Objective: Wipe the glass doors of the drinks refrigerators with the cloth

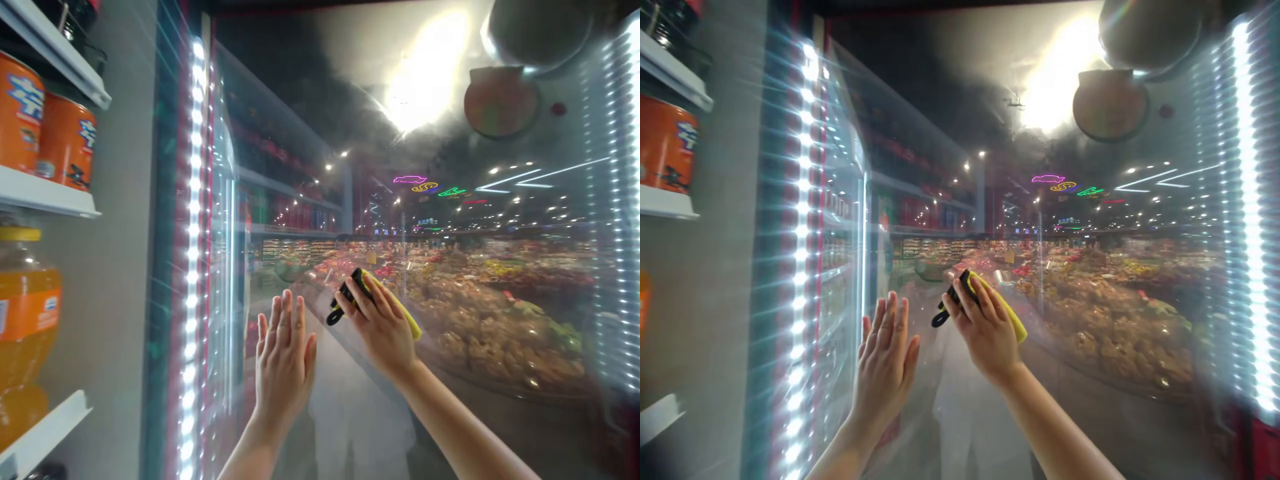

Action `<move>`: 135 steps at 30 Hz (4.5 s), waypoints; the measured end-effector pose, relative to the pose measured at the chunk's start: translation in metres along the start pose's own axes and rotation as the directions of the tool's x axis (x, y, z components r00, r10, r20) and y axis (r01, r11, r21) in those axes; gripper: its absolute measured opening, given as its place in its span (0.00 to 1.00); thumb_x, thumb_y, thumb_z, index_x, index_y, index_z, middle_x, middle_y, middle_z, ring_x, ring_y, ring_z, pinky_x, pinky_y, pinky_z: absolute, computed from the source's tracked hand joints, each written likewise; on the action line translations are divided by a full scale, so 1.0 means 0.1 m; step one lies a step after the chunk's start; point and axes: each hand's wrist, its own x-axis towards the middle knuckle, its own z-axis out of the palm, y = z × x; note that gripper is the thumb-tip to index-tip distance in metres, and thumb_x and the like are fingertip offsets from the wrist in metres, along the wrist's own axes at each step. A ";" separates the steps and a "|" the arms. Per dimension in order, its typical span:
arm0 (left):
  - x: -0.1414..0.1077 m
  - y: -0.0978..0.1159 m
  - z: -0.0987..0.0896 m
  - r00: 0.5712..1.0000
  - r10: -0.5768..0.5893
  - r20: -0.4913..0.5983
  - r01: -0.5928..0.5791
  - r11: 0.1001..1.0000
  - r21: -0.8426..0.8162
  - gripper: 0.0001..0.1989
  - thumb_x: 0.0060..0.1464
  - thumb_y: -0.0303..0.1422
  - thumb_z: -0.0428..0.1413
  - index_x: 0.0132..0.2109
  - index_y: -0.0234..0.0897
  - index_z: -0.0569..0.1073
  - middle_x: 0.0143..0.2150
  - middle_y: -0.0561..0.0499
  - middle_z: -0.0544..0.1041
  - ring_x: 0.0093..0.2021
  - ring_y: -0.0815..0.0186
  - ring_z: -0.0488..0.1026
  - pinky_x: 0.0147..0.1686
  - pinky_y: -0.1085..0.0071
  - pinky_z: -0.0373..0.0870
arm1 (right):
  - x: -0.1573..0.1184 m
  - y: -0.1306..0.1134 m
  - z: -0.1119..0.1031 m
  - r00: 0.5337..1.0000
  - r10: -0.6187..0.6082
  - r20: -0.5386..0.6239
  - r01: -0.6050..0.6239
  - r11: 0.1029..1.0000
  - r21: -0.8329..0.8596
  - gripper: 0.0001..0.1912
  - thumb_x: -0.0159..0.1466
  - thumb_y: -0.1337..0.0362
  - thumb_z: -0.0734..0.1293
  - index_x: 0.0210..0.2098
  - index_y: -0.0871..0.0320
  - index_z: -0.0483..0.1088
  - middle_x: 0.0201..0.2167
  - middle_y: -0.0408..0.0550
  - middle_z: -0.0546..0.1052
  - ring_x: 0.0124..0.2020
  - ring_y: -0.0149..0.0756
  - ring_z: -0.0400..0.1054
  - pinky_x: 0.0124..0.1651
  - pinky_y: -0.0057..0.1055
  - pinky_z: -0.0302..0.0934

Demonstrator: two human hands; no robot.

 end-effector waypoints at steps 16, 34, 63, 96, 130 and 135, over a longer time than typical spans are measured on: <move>0.40 0.62 0.47 0.992 0.122 -0.021 -0.123 0.990 -0.064 0.37 0.66 0.32 0.49 0.75 0.38 0.40 0.75 0.39 0.49 0.75 0.51 0.45 0.71 0.45 0.44 | -0.33 0.46 -0.19 0.998 0.055 0.013 -0.053 0.992 -0.115 0.31 0.69 0.69 0.61 0.70 0.45 0.57 0.71 0.43 0.58 0.72 0.48 0.51 0.68 0.47 0.57; 0.67 1.40 0.84 0.957 0.236 -0.168 -0.262 0.953 -0.152 0.36 0.65 0.30 0.49 0.74 0.30 0.42 0.71 0.38 0.59 0.74 0.56 0.50 0.73 0.52 0.40 | -0.44 0.90 -0.27 0.981 0.189 -0.035 -0.192 0.974 -0.117 0.30 0.69 0.70 0.60 0.69 0.48 0.59 0.70 0.44 0.61 0.73 0.46 0.48 0.70 0.50 0.54; 0.87 1.87 1.04 0.962 0.180 -0.207 -0.230 0.941 -0.248 0.29 0.65 0.28 0.47 0.72 0.31 0.54 0.70 0.37 0.62 0.74 0.59 0.47 0.73 0.53 0.38 | -0.37 1.43 -0.36 0.977 0.181 -0.112 -0.181 0.983 0.015 0.26 0.68 0.70 0.62 0.66 0.55 0.64 0.71 0.47 0.60 0.75 0.48 0.37 0.71 0.50 0.55; 1.24 2.92 1.47 0.953 0.225 -0.203 -0.286 0.888 -0.359 0.22 0.65 0.28 0.47 0.64 0.33 0.68 0.70 0.39 0.61 0.74 0.56 0.49 0.73 0.47 0.36 | -0.76 2.43 -0.56 0.925 0.367 -0.095 -0.365 0.930 0.038 0.32 0.67 0.71 0.60 0.70 0.51 0.57 0.72 0.45 0.57 0.74 0.46 0.43 0.70 0.48 0.57; 1.41 3.71 1.82 0.962 0.250 -0.112 -0.274 0.882 -0.383 0.25 0.65 0.26 0.46 0.68 0.34 0.64 0.70 0.42 0.62 0.74 0.57 0.48 0.74 0.47 0.35 | -1.11 3.13 -0.57 0.863 0.482 -0.153 -0.468 0.875 0.124 0.31 0.73 0.68 0.55 0.73 0.48 0.47 0.71 0.48 0.60 0.69 0.44 0.58 0.68 0.47 0.60; 0.49 3.65 1.89 0.965 0.254 -0.059 -0.256 0.879 -0.401 0.28 0.66 0.24 0.45 0.71 0.38 0.57 0.69 0.46 0.63 0.73 0.64 0.49 0.75 0.54 0.32 | -2.08 2.59 -0.34 0.843 0.529 -0.103 -0.516 0.847 0.128 0.34 0.71 0.67 0.55 0.74 0.51 0.42 0.71 0.53 0.58 0.70 0.47 0.56 0.65 0.53 0.62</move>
